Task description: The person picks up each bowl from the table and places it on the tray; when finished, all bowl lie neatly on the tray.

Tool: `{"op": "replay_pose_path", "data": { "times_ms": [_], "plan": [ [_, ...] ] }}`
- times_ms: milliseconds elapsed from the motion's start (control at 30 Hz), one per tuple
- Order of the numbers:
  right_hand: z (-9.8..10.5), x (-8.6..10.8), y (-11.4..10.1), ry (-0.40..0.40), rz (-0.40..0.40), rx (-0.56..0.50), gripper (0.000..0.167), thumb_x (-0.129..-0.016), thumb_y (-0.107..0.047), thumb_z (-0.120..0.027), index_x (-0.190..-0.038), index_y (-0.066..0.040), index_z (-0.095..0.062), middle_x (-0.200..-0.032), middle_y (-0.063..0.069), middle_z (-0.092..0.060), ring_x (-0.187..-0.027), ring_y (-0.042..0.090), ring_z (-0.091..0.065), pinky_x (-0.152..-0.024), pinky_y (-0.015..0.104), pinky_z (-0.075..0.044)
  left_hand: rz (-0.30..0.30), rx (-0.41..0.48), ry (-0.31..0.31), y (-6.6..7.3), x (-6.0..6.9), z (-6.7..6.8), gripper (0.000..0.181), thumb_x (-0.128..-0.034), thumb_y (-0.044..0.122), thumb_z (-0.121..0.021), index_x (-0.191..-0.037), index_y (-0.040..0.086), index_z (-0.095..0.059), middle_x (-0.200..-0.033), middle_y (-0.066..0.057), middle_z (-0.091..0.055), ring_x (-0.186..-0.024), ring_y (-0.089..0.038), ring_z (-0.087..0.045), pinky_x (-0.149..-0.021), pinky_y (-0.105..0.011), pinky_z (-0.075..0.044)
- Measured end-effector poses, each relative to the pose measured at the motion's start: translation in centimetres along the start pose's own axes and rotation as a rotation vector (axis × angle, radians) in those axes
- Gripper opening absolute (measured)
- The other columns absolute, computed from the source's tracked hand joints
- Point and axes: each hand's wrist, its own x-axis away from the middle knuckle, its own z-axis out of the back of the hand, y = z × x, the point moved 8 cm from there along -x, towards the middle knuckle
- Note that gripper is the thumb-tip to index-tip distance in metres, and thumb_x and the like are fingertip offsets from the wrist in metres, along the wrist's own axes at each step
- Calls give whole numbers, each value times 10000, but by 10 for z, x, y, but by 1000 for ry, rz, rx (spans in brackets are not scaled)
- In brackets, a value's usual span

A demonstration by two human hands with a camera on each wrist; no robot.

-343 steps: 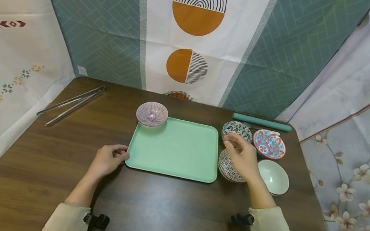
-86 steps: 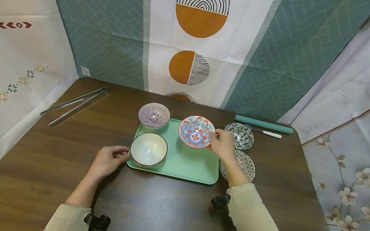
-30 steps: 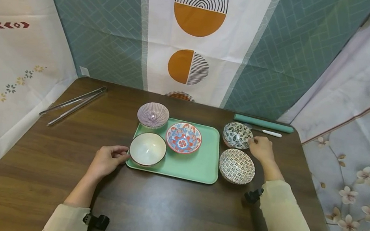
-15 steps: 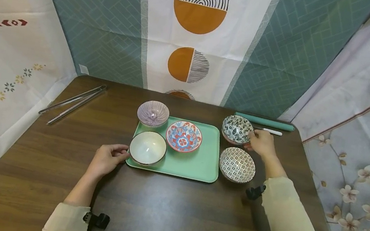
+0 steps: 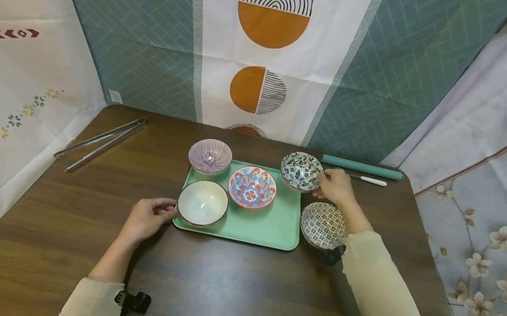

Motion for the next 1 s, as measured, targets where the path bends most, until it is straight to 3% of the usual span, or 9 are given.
{"op": "replay_pose_path", "data": {
  "times_ms": [200,600,700,833,1000],
  "plan": [
    [-16,-4,1,-47,0,13,335,-1085,-128,-439,-762,-38,-443,-773,185,-624,-691,236,-717,-633,322,-588,8,-1,-8,-1,1,-2,296,-948,102,-713,-1189,-68,-699,-974,-154,-718,-837,-203,-671,-652,-199,-510],
    [-26,-6,0,-73,5,2,311,-1077,-101,-444,-793,15,-497,-798,221,-653,-627,204,-695,-601,306,-582,15,-7,-4,-3,0,-1,289,-949,94,-705,-1193,-61,-699,-975,-146,-712,-834,-198,-659,-651,-199,-511],
    [-30,-7,2,-93,-16,0,299,-1086,-122,-438,-887,67,-556,-823,219,-660,-637,194,-694,-611,293,-581,13,-13,-1,-3,0,-1,287,-949,89,-704,-1191,-64,-699,-974,-147,-711,-834,-197,-653,-647,-199,-508],
    [-30,-4,3,-124,-18,26,359,-1096,-185,-440,-1167,135,-588,-875,240,-702,-694,228,-715,-682,349,-593,9,-19,-2,-2,0,-1,284,-949,94,-707,-1188,-60,-703,-969,-146,-713,-826,-196,-649,-643,-201,-509],
    [-13,4,5,-102,44,129,560,-1083,-350,-476,-1410,103,-491,-982,221,-733,-799,259,-735,-863,483,-547,7,-19,0,-2,-1,0,288,-950,102,-712,-1185,-64,-703,-968,-153,-712,-824,-192,-647,-641,-198,-506]
  ]
}}
